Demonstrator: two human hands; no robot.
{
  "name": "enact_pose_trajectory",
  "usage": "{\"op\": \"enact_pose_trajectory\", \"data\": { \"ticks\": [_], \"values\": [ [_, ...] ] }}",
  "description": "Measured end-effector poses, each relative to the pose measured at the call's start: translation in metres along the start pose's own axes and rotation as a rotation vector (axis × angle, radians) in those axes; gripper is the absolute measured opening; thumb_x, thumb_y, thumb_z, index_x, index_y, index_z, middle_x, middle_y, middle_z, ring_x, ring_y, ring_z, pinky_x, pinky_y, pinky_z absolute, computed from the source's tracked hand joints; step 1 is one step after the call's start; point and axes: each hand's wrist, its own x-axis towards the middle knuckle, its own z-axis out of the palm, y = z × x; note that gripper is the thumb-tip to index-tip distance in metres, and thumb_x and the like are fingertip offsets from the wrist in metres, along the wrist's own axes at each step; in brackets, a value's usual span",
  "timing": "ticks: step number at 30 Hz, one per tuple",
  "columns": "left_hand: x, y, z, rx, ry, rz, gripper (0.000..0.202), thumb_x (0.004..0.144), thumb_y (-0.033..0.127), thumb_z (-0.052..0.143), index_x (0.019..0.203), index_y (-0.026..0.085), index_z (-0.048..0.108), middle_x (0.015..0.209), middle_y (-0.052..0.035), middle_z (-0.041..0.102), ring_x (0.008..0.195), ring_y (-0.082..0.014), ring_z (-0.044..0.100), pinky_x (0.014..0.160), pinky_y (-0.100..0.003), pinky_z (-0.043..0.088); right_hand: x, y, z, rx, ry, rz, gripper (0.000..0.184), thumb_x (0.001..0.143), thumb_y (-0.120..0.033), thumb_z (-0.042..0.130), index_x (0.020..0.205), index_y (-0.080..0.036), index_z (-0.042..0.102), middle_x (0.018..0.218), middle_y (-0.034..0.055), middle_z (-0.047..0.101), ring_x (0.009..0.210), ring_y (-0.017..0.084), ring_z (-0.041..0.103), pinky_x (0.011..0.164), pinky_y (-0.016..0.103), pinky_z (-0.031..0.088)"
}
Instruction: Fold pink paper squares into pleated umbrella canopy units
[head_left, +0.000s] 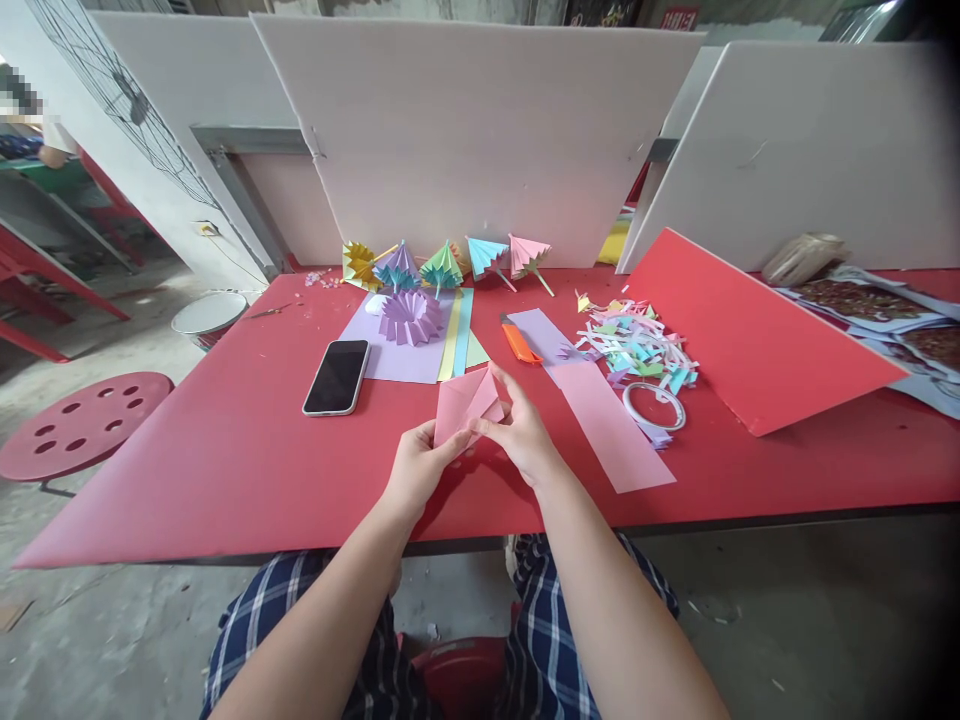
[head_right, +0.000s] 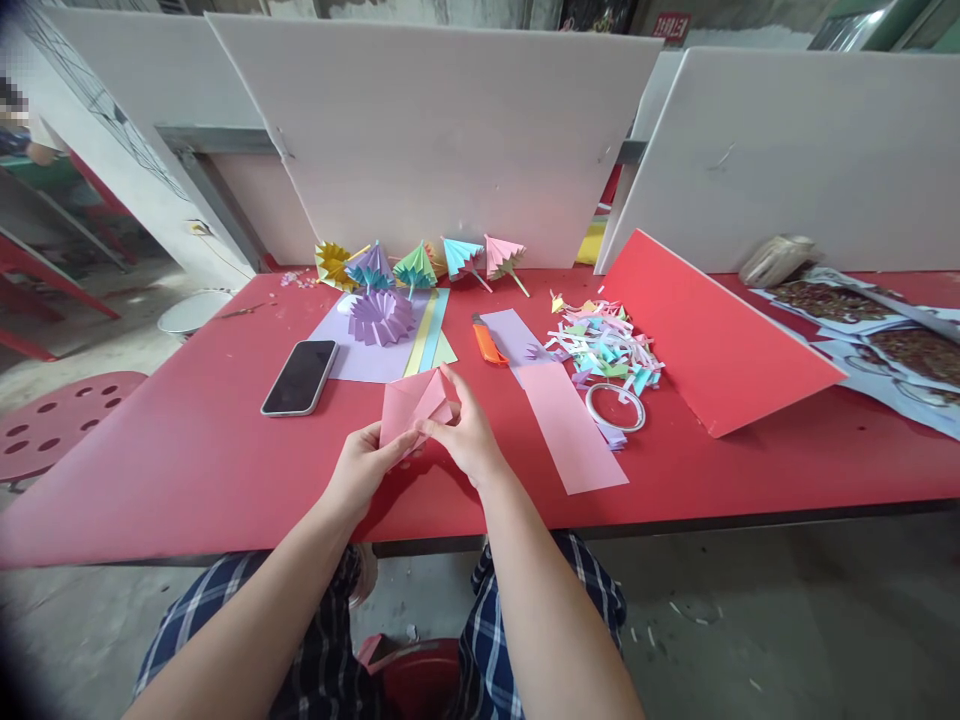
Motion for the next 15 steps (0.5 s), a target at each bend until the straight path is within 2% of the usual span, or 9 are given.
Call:
{"op": "enact_pose_trajectory", "data": {
  "ticks": [3, 7, 12, 15],
  "values": [
    [-0.0007, 0.0013, 0.0003, 0.017, 0.001, -0.006, 0.031, 0.067, 0.042, 0.066, 0.071, 0.011, 0.061, 0.063, -0.0019, 0.059, 0.056, -0.0098, 0.047, 0.054, -0.022, 0.036, 0.0022, 0.0029, -0.0019, 0.031, 0.031, -0.018, 0.081, 0.061, -0.023, 0.070, 0.132, -0.033, 0.032, 0.068, -0.0049, 0.059, 0.069, 0.015, 0.056, 0.079, 0.035, 0.045],
    [-0.0016, 0.0031, 0.0015, 0.038, 0.004, -0.006, 0.032, 0.066, 0.042, 0.066, 0.072, 0.011, 0.061, 0.063, -0.0022, 0.060, 0.055, -0.0102, 0.049, 0.053, -0.023, 0.037, 0.0049, 0.0065, -0.0037, 0.035, 0.067, -0.074, 0.075, 0.062, -0.024, 0.069, 0.129, -0.032, 0.036, 0.055, -0.0093, 0.047, 0.059, 0.011, 0.050, 0.076, 0.033, 0.044],
    [-0.0006, 0.0033, -0.0002, 0.077, 0.012, 0.001, 0.031, 0.067, 0.043, 0.065, 0.068, 0.013, 0.061, 0.062, -0.0019, 0.060, 0.056, -0.0109, 0.052, 0.054, -0.023, 0.039, 0.0058, 0.0073, -0.0052, 0.047, 0.097, -0.121, 0.071, 0.064, -0.025, 0.067, 0.129, -0.031, 0.038, 0.054, -0.0096, 0.043, 0.057, 0.010, 0.047, 0.073, 0.032, 0.043],
    [-0.0005, 0.0033, -0.0027, 0.109, 0.026, -0.034, 0.034, 0.068, 0.047, 0.063, 0.069, 0.013, 0.062, 0.066, -0.0047, 0.064, 0.058, -0.0133, 0.057, 0.051, -0.023, 0.040, 0.0079, 0.0070, -0.0095, 0.047, 0.203, -0.147, 0.067, 0.065, -0.026, 0.067, 0.126, -0.031, 0.041, 0.055, -0.0085, 0.044, 0.059, 0.012, 0.049, 0.074, 0.034, 0.044]
  ]
}}
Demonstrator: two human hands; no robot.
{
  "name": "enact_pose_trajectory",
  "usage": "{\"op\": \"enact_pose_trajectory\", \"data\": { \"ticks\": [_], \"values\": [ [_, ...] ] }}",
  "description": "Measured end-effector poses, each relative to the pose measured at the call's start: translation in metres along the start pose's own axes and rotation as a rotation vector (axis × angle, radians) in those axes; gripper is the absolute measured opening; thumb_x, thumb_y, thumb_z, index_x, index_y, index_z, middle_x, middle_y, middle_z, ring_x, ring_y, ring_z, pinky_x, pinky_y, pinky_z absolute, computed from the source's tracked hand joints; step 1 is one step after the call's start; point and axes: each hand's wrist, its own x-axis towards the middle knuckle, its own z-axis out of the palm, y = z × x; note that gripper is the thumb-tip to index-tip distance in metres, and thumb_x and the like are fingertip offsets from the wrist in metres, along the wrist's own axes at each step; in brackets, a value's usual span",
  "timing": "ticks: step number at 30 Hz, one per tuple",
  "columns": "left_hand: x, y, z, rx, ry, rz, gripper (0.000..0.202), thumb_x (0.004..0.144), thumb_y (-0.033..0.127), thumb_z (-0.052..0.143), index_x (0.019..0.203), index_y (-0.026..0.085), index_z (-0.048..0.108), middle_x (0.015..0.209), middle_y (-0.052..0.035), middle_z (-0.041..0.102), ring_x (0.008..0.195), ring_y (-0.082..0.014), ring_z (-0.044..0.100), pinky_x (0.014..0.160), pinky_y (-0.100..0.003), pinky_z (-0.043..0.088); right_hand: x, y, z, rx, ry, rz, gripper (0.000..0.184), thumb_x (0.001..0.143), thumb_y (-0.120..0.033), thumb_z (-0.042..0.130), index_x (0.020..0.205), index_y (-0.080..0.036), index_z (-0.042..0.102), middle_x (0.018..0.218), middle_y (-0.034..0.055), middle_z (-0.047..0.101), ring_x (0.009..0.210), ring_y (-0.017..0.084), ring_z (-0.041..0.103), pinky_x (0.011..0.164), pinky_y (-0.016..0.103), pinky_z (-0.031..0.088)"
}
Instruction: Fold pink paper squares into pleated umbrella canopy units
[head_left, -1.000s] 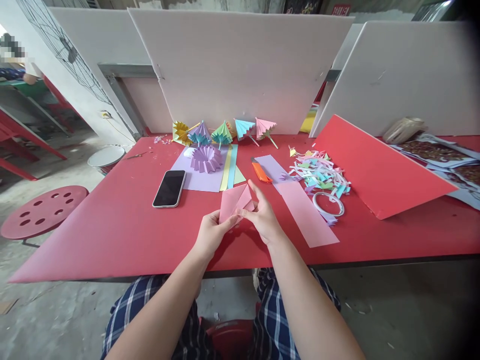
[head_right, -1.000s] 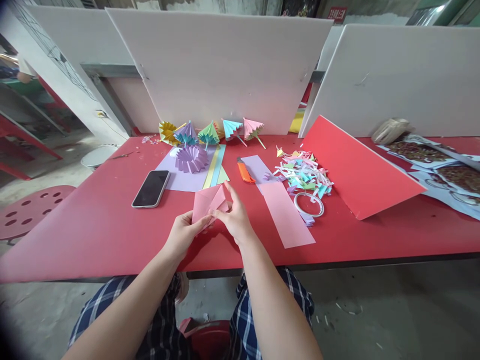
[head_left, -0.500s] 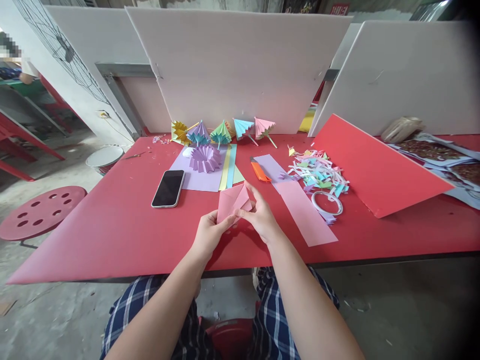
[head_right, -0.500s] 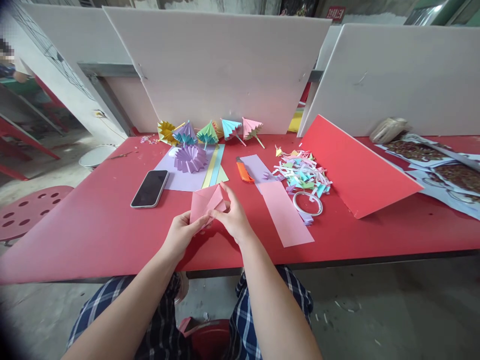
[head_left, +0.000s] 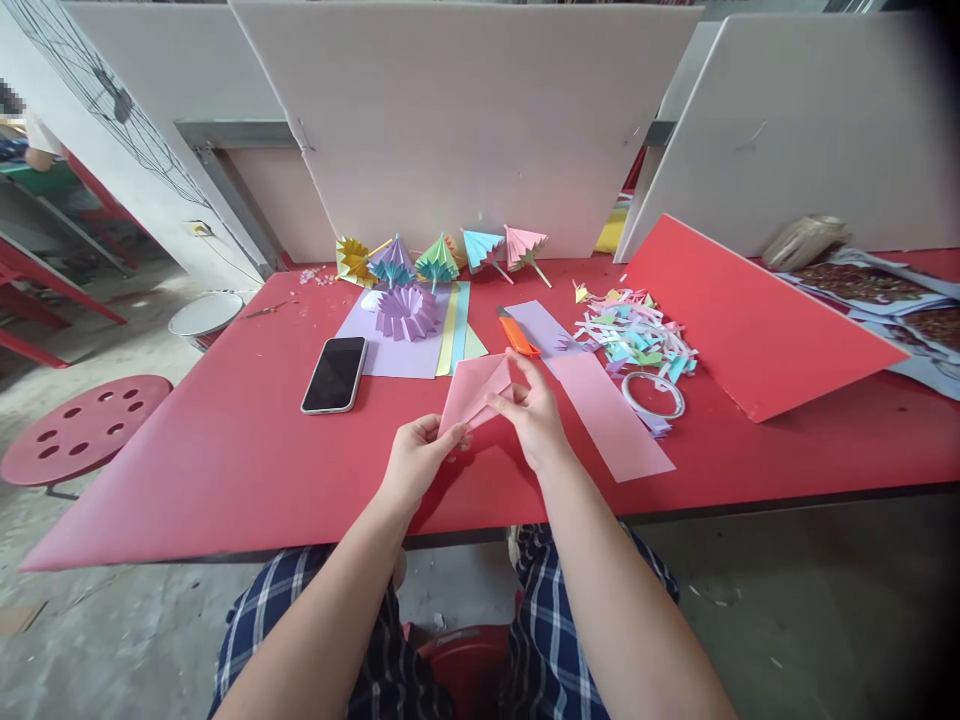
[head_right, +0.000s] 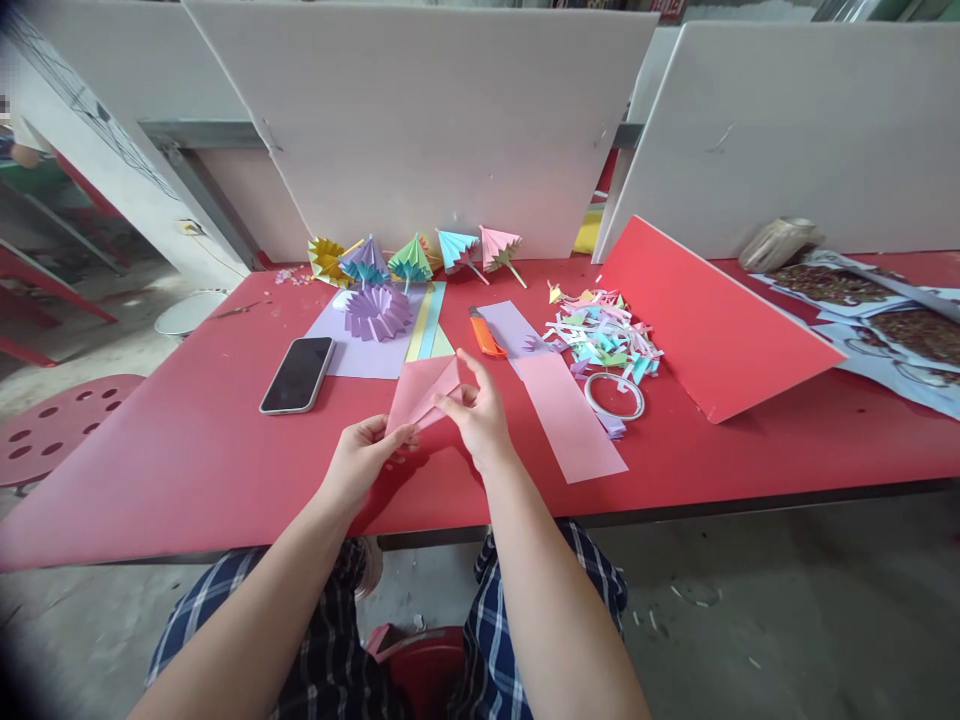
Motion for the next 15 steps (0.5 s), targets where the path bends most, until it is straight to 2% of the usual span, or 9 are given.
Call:
{"op": "enact_pose_trajectory", "data": {
  "ticks": [3, 7, 11, 13, 15],
  "values": [
    [0.000, 0.000, -0.002, 0.010, 0.008, -0.026, 0.037, 0.067, 0.050, 0.062, 0.071, 0.013, 0.062, 0.070, -0.0074, 0.066, 0.058, -0.0151, 0.059, 0.047, -0.023, 0.040, 0.003, 0.000, -0.006, 0.021, 0.097, -0.035, 0.067, 0.065, -0.027, 0.067, 0.126, -0.029, 0.040, 0.060, -0.0059, 0.050, 0.067, 0.015, 0.053, 0.079, 0.037, 0.044],
    [0.001, -0.001, -0.007, -0.012, 0.010, -0.020, 0.035, 0.067, 0.049, 0.063, 0.070, 0.014, 0.064, 0.069, -0.0082, 0.067, 0.056, -0.0152, 0.060, 0.046, -0.023, 0.040, 0.007, 0.000, -0.014, 0.052, 0.138, -0.062, 0.068, 0.066, -0.028, 0.068, 0.127, -0.028, 0.038, 0.065, -0.0039, 0.054, 0.077, 0.017, 0.057, 0.085, 0.040, 0.043],
    [0.003, 0.001, -0.019, 0.004, 0.044, -0.024, 0.035, 0.068, 0.049, 0.063, 0.074, 0.015, 0.064, 0.075, -0.0094, 0.068, 0.064, -0.0177, 0.063, 0.048, -0.023, 0.042, 0.010, -0.003, -0.022, 0.137, 0.167, -0.074, 0.067, 0.065, -0.028, 0.069, 0.124, -0.030, 0.039, 0.091, 0.0001, 0.061, 0.093, 0.017, 0.057, 0.089, 0.037, 0.042],
    [0.004, 0.004, -0.022, -0.025, 0.044, -0.025, 0.039, 0.071, 0.051, 0.058, 0.086, 0.016, 0.064, 0.085, -0.0101, 0.068, 0.071, -0.0195, 0.064, 0.052, -0.025, 0.046, 0.010, -0.004, -0.022, 0.137, 0.142, -0.059, 0.068, 0.064, -0.028, 0.070, 0.124, -0.031, 0.039, 0.091, -0.0003, 0.061, 0.090, 0.017, 0.057, 0.087, 0.037, 0.042],
    [0.002, 0.007, -0.020, -0.116, -0.002, -0.036, 0.047, 0.074, 0.052, 0.053, 0.106, 0.018, 0.058, 0.089, -0.0090, 0.067, 0.073, -0.0198, 0.065, 0.059, -0.029, 0.050, 0.008, -0.004, -0.019, 0.089, 0.094, -0.032, 0.071, 0.063, -0.029, 0.070, 0.126, -0.031, 0.038, 0.081, -0.0015, 0.061, 0.083, 0.017, 0.058, 0.084, 0.038, 0.044]
  ]
}}
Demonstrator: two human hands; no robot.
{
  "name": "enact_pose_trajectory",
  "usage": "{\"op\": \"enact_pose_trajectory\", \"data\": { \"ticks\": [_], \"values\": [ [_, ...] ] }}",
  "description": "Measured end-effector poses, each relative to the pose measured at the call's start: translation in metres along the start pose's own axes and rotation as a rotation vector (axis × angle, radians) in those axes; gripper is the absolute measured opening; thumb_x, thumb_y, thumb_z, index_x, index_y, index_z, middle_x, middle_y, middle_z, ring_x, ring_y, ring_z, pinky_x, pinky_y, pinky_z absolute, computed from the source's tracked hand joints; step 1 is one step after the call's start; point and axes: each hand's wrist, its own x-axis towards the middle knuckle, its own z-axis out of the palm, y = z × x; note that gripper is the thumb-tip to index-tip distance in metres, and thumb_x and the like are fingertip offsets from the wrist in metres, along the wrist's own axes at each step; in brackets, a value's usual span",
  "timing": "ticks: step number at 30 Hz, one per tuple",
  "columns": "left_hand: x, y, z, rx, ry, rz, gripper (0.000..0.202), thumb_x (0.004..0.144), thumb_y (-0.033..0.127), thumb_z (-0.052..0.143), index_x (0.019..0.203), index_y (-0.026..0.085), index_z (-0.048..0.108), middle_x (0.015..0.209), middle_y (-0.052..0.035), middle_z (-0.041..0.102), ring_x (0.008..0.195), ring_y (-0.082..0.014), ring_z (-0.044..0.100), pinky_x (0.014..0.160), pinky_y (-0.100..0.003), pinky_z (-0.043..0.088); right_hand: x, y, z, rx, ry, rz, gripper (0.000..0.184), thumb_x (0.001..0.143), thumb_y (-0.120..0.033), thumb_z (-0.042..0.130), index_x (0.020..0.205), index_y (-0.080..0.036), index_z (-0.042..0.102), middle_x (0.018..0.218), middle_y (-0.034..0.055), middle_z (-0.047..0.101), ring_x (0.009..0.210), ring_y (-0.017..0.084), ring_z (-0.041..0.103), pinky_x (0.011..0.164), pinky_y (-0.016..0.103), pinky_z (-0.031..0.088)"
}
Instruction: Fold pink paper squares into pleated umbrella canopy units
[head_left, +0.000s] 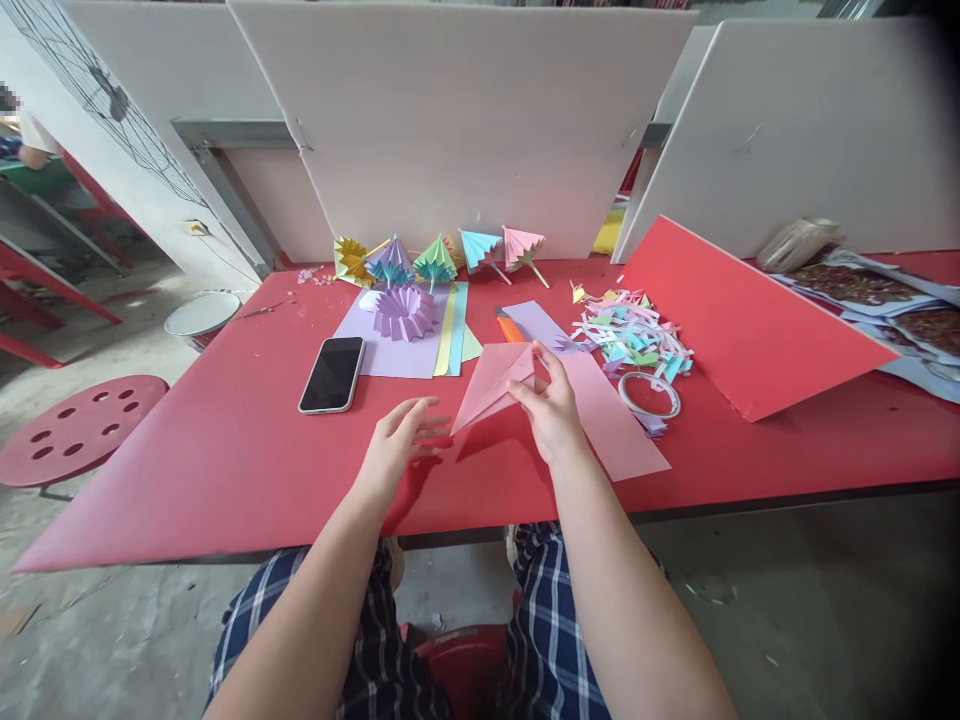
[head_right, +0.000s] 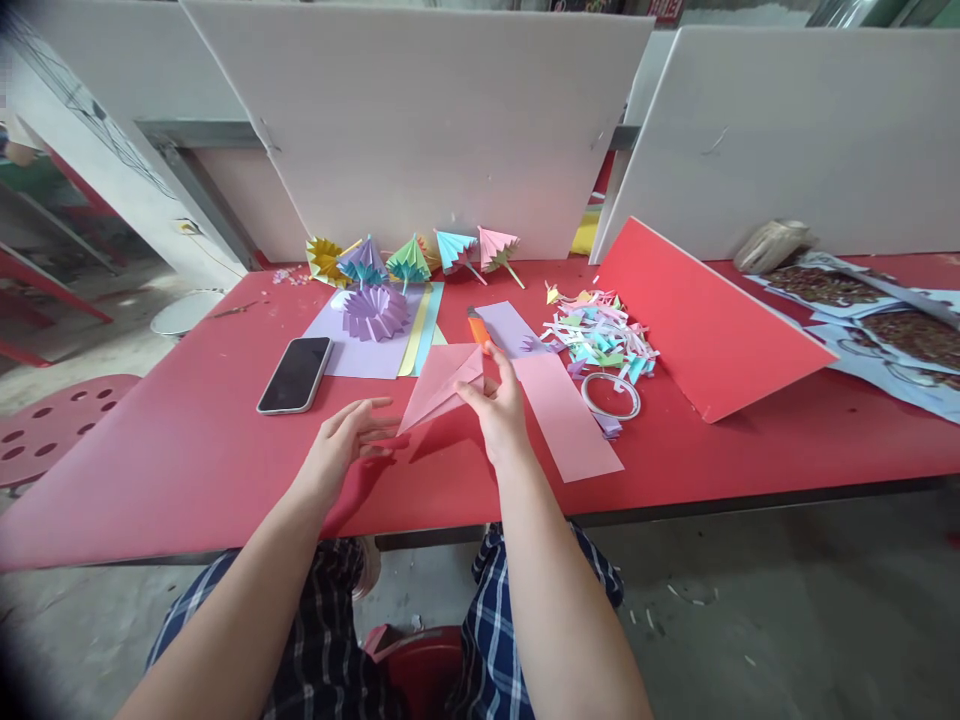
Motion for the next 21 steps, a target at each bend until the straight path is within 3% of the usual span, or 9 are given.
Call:
{"op": "enact_pose_trajectory", "data": {
  "ticks": [3, 6, 8, 11, 14, 17, 19, 21],
  "values": [
    [-0.004, 0.001, 0.010, -0.106, -0.083, 0.025, 0.063, 0.072, 0.046, 0.060, 0.127, 0.022, 0.041, 0.076, -0.0024, 0.067, 0.069, -0.0167, 0.064, 0.068, -0.034, 0.051, -0.006, 0.002, 0.009, -0.087, -0.074, 0.029, 0.072, 0.065, -0.030, 0.069, 0.129, -0.032, 0.036, 0.068, -0.0036, 0.058, 0.076, 0.018, 0.058, 0.080, 0.039, 0.045],
    [-0.006, -0.003, 0.020, -0.105, -0.032, 0.097, 0.073, 0.066, 0.038, 0.068, 0.130, 0.022, 0.037, 0.066, 0.0014, 0.065, 0.067, -0.0157, 0.063, 0.070, -0.032, 0.050, -0.013, 0.005, 0.019, -0.127, -0.157, 0.074, 0.075, 0.067, -0.028, 0.067, 0.133, -0.033, 0.030, 0.069, -0.0033, 0.059, 0.075, 0.018, 0.059, 0.081, 0.040, 0.045],
    [-0.006, -0.006, 0.023, -0.126, 0.019, 0.117, 0.074, 0.065, 0.037, 0.069, 0.130, 0.021, 0.037, 0.063, 0.0015, 0.065, 0.067, -0.0170, 0.063, 0.067, -0.031, 0.050, -0.017, 0.005, 0.023, -0.150, -0.202, 0.099, 0.080, 0.065, -0.027, 0.068, 0.134, -0.035, 0.027, 0.095, 0.0005, 0.062, 0.090, 0.019, 0.058, 0.085, 0.040, 0.044],
    [-0.005, -0.008, 0.024, -0.142, 0.045, 0.132, 0.075, 0.066, 0.036, 0.068, 0.131, 0.020, 0.035, 0.061, 0.0015, 0.064, 0.068, -0.0177, 0.064, 0.069, -0.033, 0.050, -0.022, 0.003, 0.027, -0.207, -0.228, 0.087, 0.082, 0.062, -0.027, 0.070, 0.132, -0.039, 0.029, 0.138, -0.0022, 0.035, 0.123, 0.020, 0.038, 0.096, 0.038, 0.038],
    [-0.005, -0.007, 0.022, -0.123, 0.030, 0.145, 0.073, 0.067, 0.034, 0.067, 0.131, 0.019, 0.035, 0.060, 0.0019, 0.063, 0.068, -0.0171, 0.064, 0.070, -0.033, 0.049, -0.025, 0.000, 0.028, -0.215, -0.223, 0.065, 0.084, 0.062, -0.025, 0.069, 0.133, -0.040, 0.027, 0.145, -0.0063, 0.020, 0.132, 0.020, 0.022, 0.101, 0.038, 0.033],
    [-0.006, -0.004, 0.022, -0.093, 0.002, 0.162, 0.069, 0.068, 0.033, 0.066, 0.130, 0.021, 0.036, 0.058, 0.0033, 0.061, 0.064, -0.0142, 0.062, 0.066, -0.028, 0.048, -0.022, 0.001, 0.025, -0.184, -0.197, 0.075, 0.087, 0.061, -0.023, 0.069, 0.134, -0.040, 0.025, 0.137, -0.0015, 0.036, 0.122, 0.020, 0.039, 0.096, 0.038, 0.039],
    [-0.008, -0.003, 0.022, -0.058, -0.003, 0.169, 0.067, 0.069, 0.032, 0.065, 0.129, 0.022, 0.038, 0.055, 0.0049, 0.059, 0.058, -0.0118, 0.059, 0.062, -0.025, 0.047, -0.018, 0.002, 0.020, -0.141, -0.181, 0.098, 0.089, 0.063, -0.022, 0.068, 0.136, -0.039, 0.021, 0.110, 0.0008, 0.058, 0.099, 0.018, 0.055, 0.088, 0.038, 0.044],
    [-0.009, -0.002, 0.022, -0.026, -0.007, 0.166, 0.067, 0.069, 0.031, 0.065, 0.129, 0.021, 0.038, 0.052, 0.0056, 0.057, 0.054, -0.0110, 0.056, 0.058, -0.023, 0.045, -0.013, 0.003, 0.014, -0.093, -0.158, 0.099, 0.090, 0.065, -0.022, 0.068, 0.138, -0.036, 0.017, 0.077, -0.0039, 0.061, 0.077, 0.015, 0.059, 0.083, 0.038, 0.045]
  ]
}}
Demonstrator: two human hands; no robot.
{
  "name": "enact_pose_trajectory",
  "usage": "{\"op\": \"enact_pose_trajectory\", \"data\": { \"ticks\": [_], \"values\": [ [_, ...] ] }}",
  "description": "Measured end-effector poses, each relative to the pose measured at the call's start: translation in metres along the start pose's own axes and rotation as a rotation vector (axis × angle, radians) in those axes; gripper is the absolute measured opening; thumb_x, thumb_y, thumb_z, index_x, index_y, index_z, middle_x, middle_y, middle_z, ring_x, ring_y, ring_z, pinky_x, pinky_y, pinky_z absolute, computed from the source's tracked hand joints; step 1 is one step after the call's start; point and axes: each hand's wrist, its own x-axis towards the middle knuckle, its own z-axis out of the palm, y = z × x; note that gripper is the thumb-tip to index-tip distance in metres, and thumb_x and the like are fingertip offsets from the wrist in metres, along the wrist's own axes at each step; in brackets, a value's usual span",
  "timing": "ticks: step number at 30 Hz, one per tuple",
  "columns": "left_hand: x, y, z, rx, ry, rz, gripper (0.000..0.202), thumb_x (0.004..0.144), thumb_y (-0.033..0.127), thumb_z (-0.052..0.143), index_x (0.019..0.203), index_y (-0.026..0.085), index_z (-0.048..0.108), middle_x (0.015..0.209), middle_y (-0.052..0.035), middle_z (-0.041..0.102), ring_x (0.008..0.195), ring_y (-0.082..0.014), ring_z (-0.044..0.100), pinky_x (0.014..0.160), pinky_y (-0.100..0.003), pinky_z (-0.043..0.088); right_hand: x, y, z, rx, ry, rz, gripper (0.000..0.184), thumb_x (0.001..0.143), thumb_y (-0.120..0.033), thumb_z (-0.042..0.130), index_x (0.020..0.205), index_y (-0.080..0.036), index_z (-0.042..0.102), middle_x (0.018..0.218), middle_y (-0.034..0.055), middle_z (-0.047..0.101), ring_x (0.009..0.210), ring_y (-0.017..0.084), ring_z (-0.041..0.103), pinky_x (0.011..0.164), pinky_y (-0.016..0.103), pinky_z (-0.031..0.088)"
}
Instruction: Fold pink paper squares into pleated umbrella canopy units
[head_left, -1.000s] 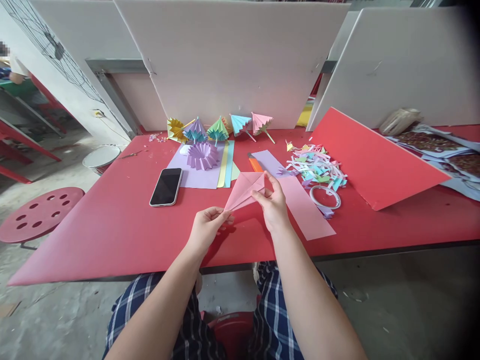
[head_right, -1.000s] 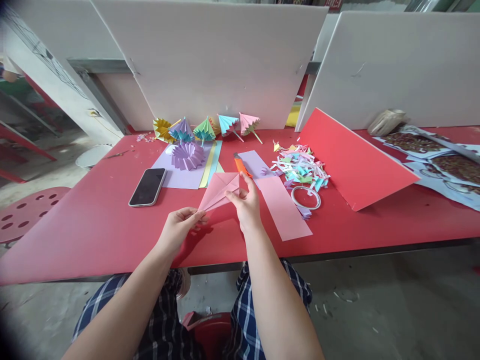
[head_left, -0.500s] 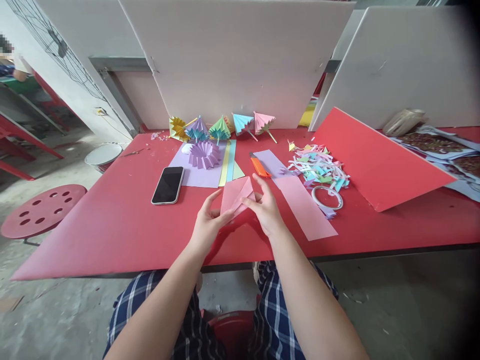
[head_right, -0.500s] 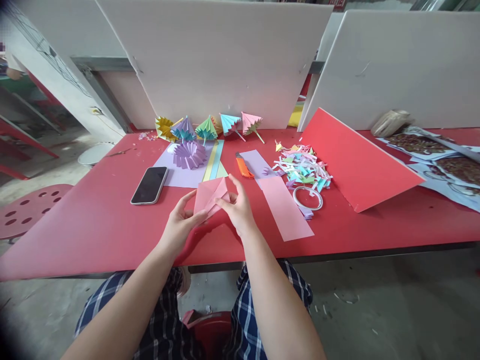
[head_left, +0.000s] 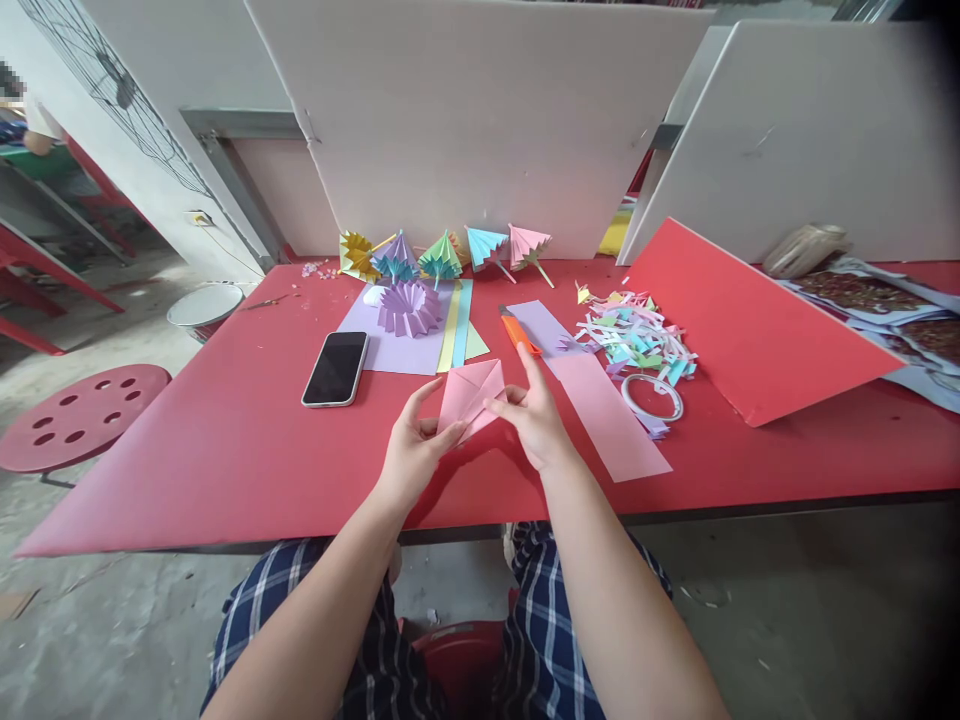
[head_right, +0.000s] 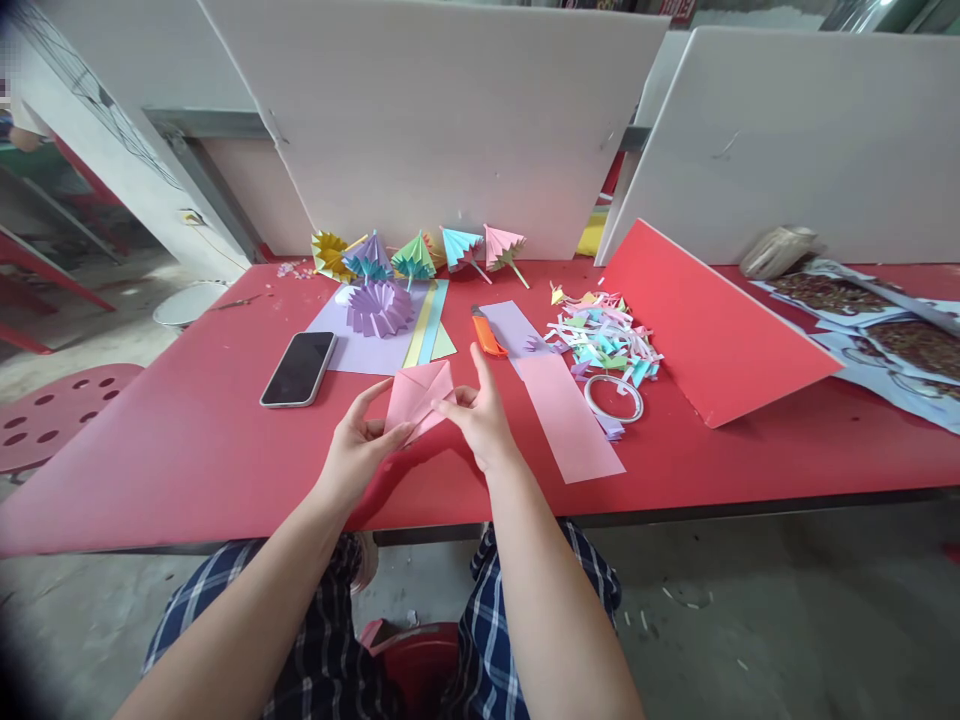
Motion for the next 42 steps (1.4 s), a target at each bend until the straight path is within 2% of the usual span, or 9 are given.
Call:
{"op": "enact_pose_trajectory", "data": {
  "ticks": [2, 6, 11, 19, 24, 31, 36, 40, 42],
  "values": [
    [0.000, 0.000, 0.000, 0.019, -0.009, -0.008, 0.067, 0.069, 0.032, 0.065, 0.129, 0.021, 0.038, 0.051, 0.0055, 0.056, 0.052, -0.0114, 0.055, 0.056, -0.023, 0.044, 0.003, -0.001, -0.006, 0.015, 0.048, -0.020, 0.089, 0.064, -0.023, 0.068, 0.137, -0.035, 0.019, 0.065, -0.0065, 0.057, 0.071, 0.014, 0.058, 0.082, 0.037, 0.045],
    [0.000, 0.000, 0.000, 0.021, -0.026, -0.024, 0.071, 0.068, 0.032, 0.066, 0.131, 0.021, 0.035, 0.052, 0.0053, 0.057, 0.056, -0.0130, 0.058, 0.059, -0.025, 0.046, 0.006, -0.003, -0.012, 0.010, 0.105, -0.018, 0.083, 0.063, -0.024, 0.069, 0.134, -0.033, 0.028, 0.065, -0.0057, 0.057, 0.070, 0.014, 0.057, 0.080, 0.036, 0.044],
    [0.001, -0.002, 0.001, -0.119, -0.073, -0.119, 0.068, 0.075, 0.039, 0.057, 0.134, 0.025, 0.028, 0.071, -0.0006, 0.065, 0.069, -0.0189, 0.065, 0.061, -0.032, 0.052, 0.007, 0.000, -0.010, -0.004, 0.097, -0.026, 0.078, 0.063, -0.028, 0.070, 0.132, -0.032, 0.033, 0.063, -0.0059, 0.057, 0.069, 0.014, 0.055, 0.076, 0.034, 0.044],
    [0.002, -0.005, -0.002, -0.184, -0.172, -0.188, 0.056, 0.076, 0.037, 0.058, 0.126, 0.023, 0.036, 0.086, -0.0055, 0.064, 0.062, -0.0152, 0.064, 0.050, -0.024, 0.048, 0.005, 0.000, -0.005, 0.014, 0.081, -0.023, 0.062, 0.066, -0.029, 0.068, 0.123, -0.030, 0.043, 0.067, -0.0047, 0.059, 0.079, 0.016, 0.060, 0.087, 0.037, 0.039],
    [0.003, -0.009, 0.000, -0.183, -0.162, -0.156, 0.058, 0.072, 0.035, 0.063, 0.123, 0.023, 0.039, 0.084, -0.0039, 0.064, 0.063, -0.0152, 0.064, 0.051, -0.024, 0.049, 0.005, 0.002, -0.004, 0.039, 0.062, -0.014, 0.054, 0.068, -0.034, 0.066, 0.119, -0.029, 0.047, 0.070, -0.0039, 0.060, 0.075, 0.013, 0.058, 0.083, 0.033, 0.042],
    [0.006, -0.012, 0.000, -0.130, -0.105, -0.141, 0.070, 0.066, 0.036, 0.068, 0.126, 0.023, 0.036, 0.080, -0.0034, 0.065, 0.066, -0.0194, 0.066, 0.053, -0.029, 0.053, -0.001, 0.002, 0.005, -0.021, -0.104, 0.045, 0.078, 0.067, -0.034, 0.068, 0.133, -0.031, 0.028, 0.077, -0.0036, 0.058, 0.079, 0.014, 0.057, 0.081, 0.033, 0.043],
    [0.003, -0.013, 0.001, -0.140, -0.115, -0.134, 0.078, 0.070, 0.035, 0.066, 0.135, 0.025, 0.024, 0.083, -0.0052, 0.067, 0.071, -0.0220, 0.066, 0.061, -0.034, 0.054, -0.005, -0.001, 0.009, -0.147, -0.091, 0.072, 0.074, 0.069, -0.026, 0.064, 0.134, -0.033, 0.028, 0.072, -0.0031, 0.055, 0.070, 0.015, 0.056, 0.077, 0.035, 0.045],
    [0.000, -0.012, 0.002, -0.163, -0.103, -0.076, 0.081, 0.077, 0.033, 0.058, 0.139, 0.033, 0.007, 0.073, 0.0015, 0.065, 0.064, -0.0159, 0.064, 0.061, -0.032, 0.054, -0.004, -0.003, 0.008, -0.230, -0.052, 0.048, 0.075, 0.068, -0.025, 0.064, 0.134, -0.032, 0.029, 0.058, -0.0064, 0.044, 0.056, 0.014, 0.048, 0.070, 0.035, 0.045],
    [-0.001, -0.012, 0.001, -0.136, -0.107, -0.028, 0.074, 0.079, 0.031, 0.056, 0.139, 0.033, 0.012, 0.065, 0.0048, 0.060, 0.057, -0.0118, 0.060, 0.059, -0.029, 0.053, -0.004, -0.003, 0.008, -0.228, -0.054, 0.048, 0.077, 0.068, -0.025, 0.064, 0.135, -0.032, 0.028, 0.054, -0.0076, 0.041, 0.054, 0.013, 0.046, 0.067, 0.034, 0.045]
  ]
}}
